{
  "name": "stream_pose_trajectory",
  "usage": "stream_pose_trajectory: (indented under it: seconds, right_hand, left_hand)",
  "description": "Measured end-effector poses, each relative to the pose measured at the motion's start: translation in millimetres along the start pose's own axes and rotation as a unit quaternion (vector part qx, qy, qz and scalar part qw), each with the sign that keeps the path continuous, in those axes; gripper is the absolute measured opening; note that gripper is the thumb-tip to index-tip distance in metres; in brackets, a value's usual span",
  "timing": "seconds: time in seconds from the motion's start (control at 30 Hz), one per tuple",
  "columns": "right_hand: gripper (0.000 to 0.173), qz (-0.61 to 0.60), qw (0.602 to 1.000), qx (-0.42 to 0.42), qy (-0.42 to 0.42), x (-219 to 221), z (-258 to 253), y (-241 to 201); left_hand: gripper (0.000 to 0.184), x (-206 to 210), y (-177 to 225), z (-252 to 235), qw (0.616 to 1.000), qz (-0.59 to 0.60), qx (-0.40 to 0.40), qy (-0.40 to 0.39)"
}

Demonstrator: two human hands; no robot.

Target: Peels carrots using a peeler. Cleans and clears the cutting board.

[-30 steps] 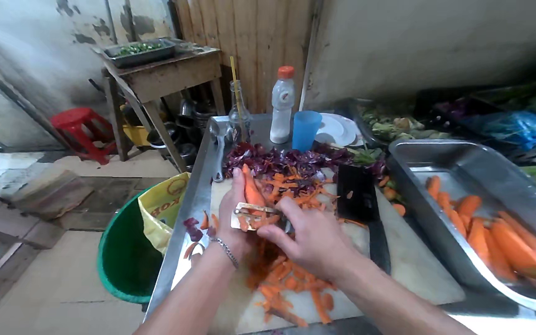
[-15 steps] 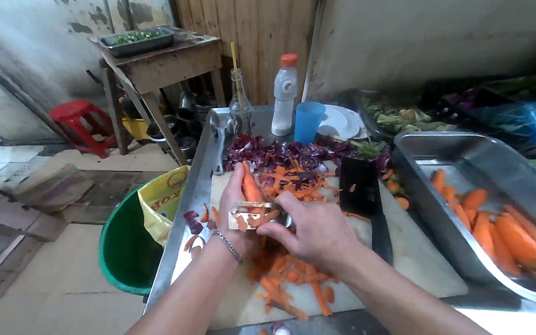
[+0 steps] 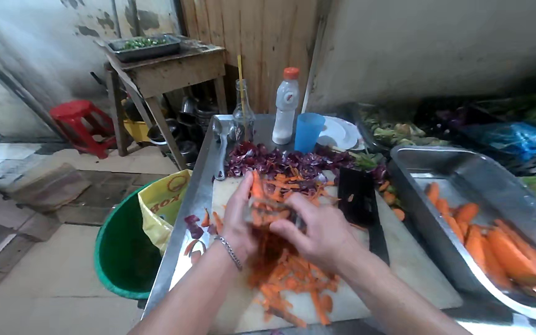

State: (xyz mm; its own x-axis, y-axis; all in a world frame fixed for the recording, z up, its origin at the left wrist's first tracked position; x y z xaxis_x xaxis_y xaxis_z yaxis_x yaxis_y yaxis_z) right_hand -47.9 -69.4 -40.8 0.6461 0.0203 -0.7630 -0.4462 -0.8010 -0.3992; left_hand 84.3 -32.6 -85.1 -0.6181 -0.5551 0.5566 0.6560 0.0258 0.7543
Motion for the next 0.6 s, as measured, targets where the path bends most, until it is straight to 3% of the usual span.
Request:
stream_pose_trajectory:
  seconds: [0.13, 0.33, 0.5, 0.6]
  right_hand:
    - [0.063, 0.011, 0.997, -0.08, 0.017, 5.7, 2.7, -14.1]
    - [0.063, 0.051, 0.991, -0.105, 0.067, -4.0, 1.8, -1.9]
    - [0.062, 0.042, 0.999, 0.012, 0.02, -7.1, -9.0, 22.1]
    - [0.064, 0.02, 0.999, -0.004, 0.03, -9.8, -6.2, 19.9]
  left_hand:
    - [0.05, -2.5, 1.2, -2.3, 1.0, -0.011, 0.016, -0.004]
    - [0.045, 3.2, -2.1, 3.3, 0.999, -0.041, -0.027, 0.004]
    - [0.051, 3.6, -5.0, 8.5, 0.995, -0.084, -0.054, 0.017]
    - [0.05, 6.3, -4.9, 7.6, 0.996, -0.078, -0.047, 0.011]
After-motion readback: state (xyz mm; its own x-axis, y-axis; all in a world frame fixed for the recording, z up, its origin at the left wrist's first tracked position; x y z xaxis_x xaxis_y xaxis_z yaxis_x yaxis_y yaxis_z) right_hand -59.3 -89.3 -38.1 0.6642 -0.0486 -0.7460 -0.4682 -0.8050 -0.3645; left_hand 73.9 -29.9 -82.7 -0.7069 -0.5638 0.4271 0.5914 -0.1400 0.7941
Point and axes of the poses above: each hand's wrist, its own z-axis away from the middle knuckle, its own x-axis out of the palm, y = z × x, the point moved 7 cm from there along -z, towards the middle knuckle, and after that the axes turned 8 degrees about y, right-handed, at the moved point
